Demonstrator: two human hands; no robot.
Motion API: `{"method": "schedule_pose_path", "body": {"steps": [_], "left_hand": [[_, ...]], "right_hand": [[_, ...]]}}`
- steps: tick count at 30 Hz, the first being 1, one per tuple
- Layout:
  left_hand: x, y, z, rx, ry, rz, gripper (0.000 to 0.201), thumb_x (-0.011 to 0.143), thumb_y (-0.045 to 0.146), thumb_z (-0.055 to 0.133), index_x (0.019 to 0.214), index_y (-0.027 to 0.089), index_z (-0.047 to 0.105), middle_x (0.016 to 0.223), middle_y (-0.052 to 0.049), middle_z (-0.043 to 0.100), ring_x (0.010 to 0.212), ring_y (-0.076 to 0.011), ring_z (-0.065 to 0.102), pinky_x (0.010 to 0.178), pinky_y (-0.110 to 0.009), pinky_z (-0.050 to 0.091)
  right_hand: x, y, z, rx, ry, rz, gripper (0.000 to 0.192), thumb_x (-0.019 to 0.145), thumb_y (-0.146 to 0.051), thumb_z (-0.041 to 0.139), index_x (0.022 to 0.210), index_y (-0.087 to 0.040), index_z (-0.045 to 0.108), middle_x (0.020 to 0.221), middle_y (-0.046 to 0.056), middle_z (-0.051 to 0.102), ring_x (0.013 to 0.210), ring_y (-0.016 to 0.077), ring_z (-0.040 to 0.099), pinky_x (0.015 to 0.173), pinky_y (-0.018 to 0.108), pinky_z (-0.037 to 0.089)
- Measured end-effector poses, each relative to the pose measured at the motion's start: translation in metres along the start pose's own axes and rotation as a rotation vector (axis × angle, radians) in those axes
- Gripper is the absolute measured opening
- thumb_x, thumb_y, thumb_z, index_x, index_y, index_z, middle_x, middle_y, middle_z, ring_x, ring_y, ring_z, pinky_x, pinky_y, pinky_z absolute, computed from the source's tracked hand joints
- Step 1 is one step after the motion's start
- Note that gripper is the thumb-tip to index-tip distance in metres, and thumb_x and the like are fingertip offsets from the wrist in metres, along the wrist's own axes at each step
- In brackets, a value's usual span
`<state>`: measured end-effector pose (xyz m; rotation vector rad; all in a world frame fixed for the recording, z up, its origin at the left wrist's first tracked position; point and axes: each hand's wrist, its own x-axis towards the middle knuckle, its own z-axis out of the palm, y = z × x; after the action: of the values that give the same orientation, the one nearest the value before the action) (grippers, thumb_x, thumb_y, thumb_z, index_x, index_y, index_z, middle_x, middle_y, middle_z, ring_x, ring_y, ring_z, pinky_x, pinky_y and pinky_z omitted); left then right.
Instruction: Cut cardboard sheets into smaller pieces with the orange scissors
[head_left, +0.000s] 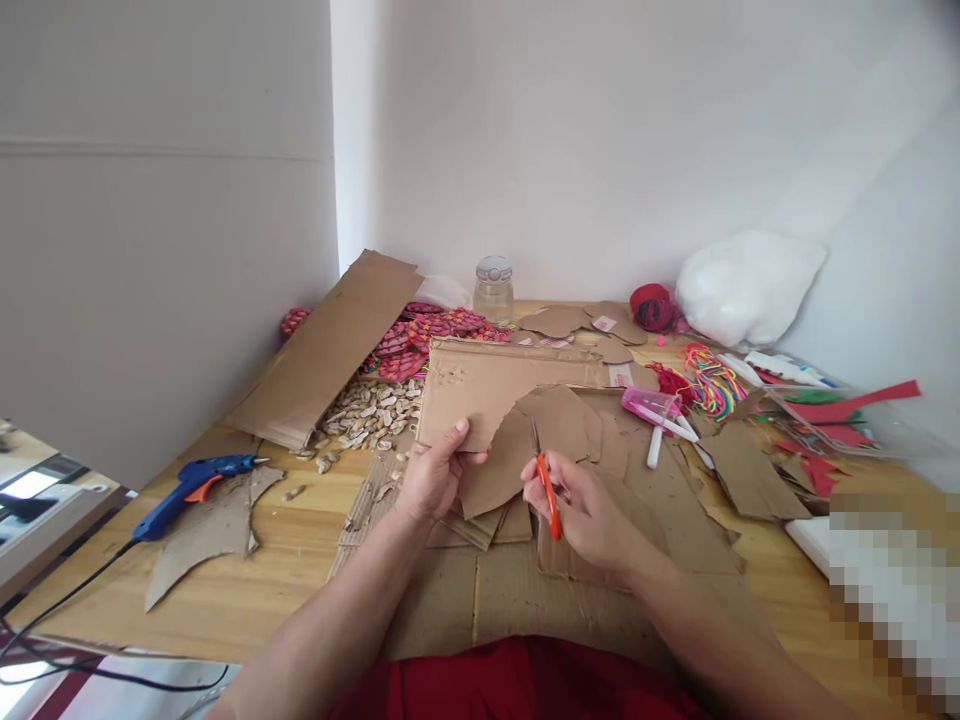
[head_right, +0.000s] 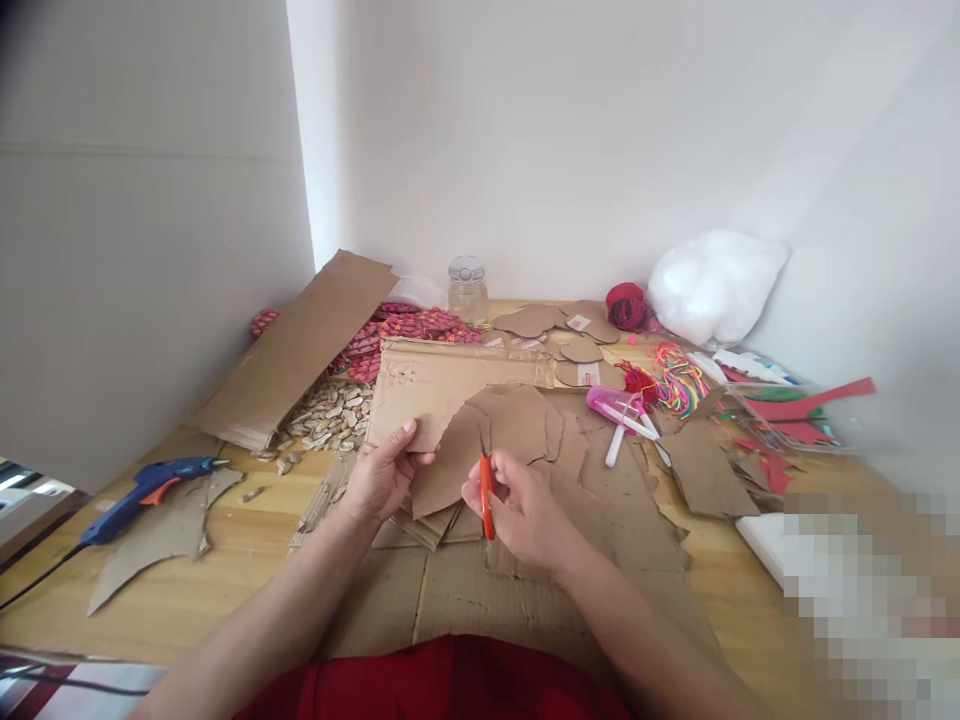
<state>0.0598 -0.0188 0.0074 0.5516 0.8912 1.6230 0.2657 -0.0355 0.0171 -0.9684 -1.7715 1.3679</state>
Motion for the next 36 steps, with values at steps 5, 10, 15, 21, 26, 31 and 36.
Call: {"method": "schedule_pose_path", "body": {"steps": [5, 10, 15, 21, 26, 31, 36], "left_hand": [[-0.009, -0.005, 0.004, 0.032, -0.006, -0.025, 0.047, 0.062, 0.029, 0.091, 0.104, 0.016, 0.074, 0.099, -0.005, 0.077, 0.069, -0.0161, 0.072, 0.05, -0.022, 0.061], [-0.018, -0.013, 0.007, 0.04, -0.031, -0.058, 0.044, 0.061, 0.027, 0.092, 0.099, 0.016, 0.075, 0.099, -0.004, 0.077, 0.078, -0.0168, 0.072, 0.053, -0.022, 0.062], [-0.025, -0.018, 0.012, 0.044, -0.043, -0.104, 0.046, 0.06, 0.027, 0.093, 0.101, 0.015, 0.076, 0.096, -0.004, 0.078, 0.075, -0.0156, 0.072, 0.055, -0.021, 0.062], [-0.028, -0.016, 0.016, 0.066, -0.041, -0.107, 0.044, 0.058, 0.028, 0.094, 0.097, 0.014, 0.078, 0.098, -0.008, 0.079, 0.075, -0.0173, 0.073, 0.055, -0.021, 0.062], [-0.029, -0.022, 0.013, 0.099, -0.021, -0.166, 0.037, 0.056, 0.031, 0.095, 0.082, 0.011, 0.078, 0.09, -0.009, 0.08, 0.07, -0.0182, 0.074, 0.063, -0.025, 0.065], [-0.03, -0.023, 0.015, 0.063, 0.025, -0.202, 0.037, 0.051, 0.029, 0.097, 0.077, 0.012, 0.078, 0.086, -0.007, 0.08, 0.066, -0.0165, 0.073, 0.067, -0.026, 0.065], [-0.029, -0.02, 0.013, 0.083, -0.025, -0.223, 0.035, 0.055, 0.027, 0.096, 0.082, 0.011, 0.08, 0.084, -0.007, 0.08, 0.064, -0.0154, 0.073, 0.063, -0.022, 0.063]], "right_hand": [[0.002, 0.0, 0.002, -0.007, 0.02, 0.003, 0.042, 0.096, -0.06, 0.052, 0.079, -0.022, 0.05, 0.073, 0.0, 0.057, 0.064, 0.0148, 0.047, 0.057, 0.027, 0.037], [0.002, 0.0, 0.001, -0.047, 0.017, -0.017, 0.047, 0.098, -0.066, 0.042, 0.079, -0.023, 0.043, 0.075, 0.001, 0.056, 0.068, 0.0161, 0.048, 0.06, 0.028, 0.037], [0.002, 0.001, 0.0, -0.066, 0.026, -0.019, 0.048, 0.099, -0.067, 0.038, 0.079, -0.024, 0.04, 0.076, 0.001, 0.055, 0.07, 0.0167, 0.049, 0.058, 0.028, 0.035], [0.002, 0.002, 0.001, -0.04, 0.046, -0.021, 0.048, 0.099, -0.065, 0.041, 0.078, -0.023, 0.045, 0.074, 0.001, 0.056, 0.067, 0.0159, 0.048, 0.058, 0.028, 0.036], [0.002, 0.006, 0.005, -0.009, 0.119, 0.035, 0.045, 0.098, -0.059, 0.051, 0.073, -0.023, 0.046, 0.062, -0.002, 0.054, 0.058, 0.014, 0.048, 0.055, 0.027, 0.037], [0.003, 0.012, 0.01, -0.051, 0.236, 0.067, 0.049, 0.094, -0.06, 0.058, 0.065, -0.022, 0.044, 0.052, -0.005, 0.046, 0.048, 0.0117, 0.044, 0.049, 0.026, 0.031], [0.006, 0.011, 0.005, 0.11, 0.137, 0.097, 0.052, 0.09, -0.07, 0.057, 0.071, -0.022, 0.046, 0.053, -0.007, 0.045, 0.048, 0.0106, 0.04, 0.048, 0.025, 0.03]]}}
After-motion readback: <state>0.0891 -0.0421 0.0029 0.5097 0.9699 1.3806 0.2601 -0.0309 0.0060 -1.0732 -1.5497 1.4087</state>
